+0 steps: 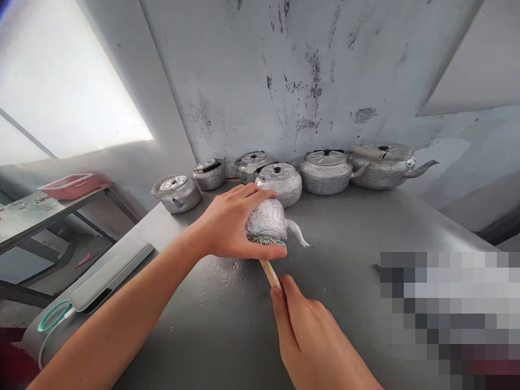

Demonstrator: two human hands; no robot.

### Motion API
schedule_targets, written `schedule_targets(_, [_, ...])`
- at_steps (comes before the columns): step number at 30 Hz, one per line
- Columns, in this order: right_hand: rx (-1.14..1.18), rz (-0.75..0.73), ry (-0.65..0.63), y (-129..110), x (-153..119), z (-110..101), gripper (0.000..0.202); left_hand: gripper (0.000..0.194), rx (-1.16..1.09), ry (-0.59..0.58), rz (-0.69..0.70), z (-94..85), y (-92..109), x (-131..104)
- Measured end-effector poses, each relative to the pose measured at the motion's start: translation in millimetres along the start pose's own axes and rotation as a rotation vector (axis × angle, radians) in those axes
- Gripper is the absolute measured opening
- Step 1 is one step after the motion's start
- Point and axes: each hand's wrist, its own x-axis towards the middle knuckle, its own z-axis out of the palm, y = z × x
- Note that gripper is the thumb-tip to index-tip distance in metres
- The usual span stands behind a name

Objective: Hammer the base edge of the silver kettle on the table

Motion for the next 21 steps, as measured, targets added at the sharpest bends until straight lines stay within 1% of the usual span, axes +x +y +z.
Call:
schedule_targets(3, [-0.022,-0.027,-0.003,0,-1,0,0.042,0.092,0.005,0.008,0.002,0.4,0,0])
schedule_targets(11, [-0.033,0.004,-0.014,-3,1,-3,0.048,0.093,-0.003,0.01,0.007,0.6,-1,0])
schedule_targets(14, [-0.008,0.008,-0.011,4,3,-1,0.048,0.091,0.0,0.014,0.007,1.0,-1,0])
schedule_targets(18, [0.048,0.042,0.053,16,3,3,0.049,0.091,0.0,0.017,0.008,1.5,-1,0])
schedule_targets(21, [0.051,0.029,0.051,15,0,2,0.045,0.091,-0.002,0.018,0.01,1.5,-1,0])
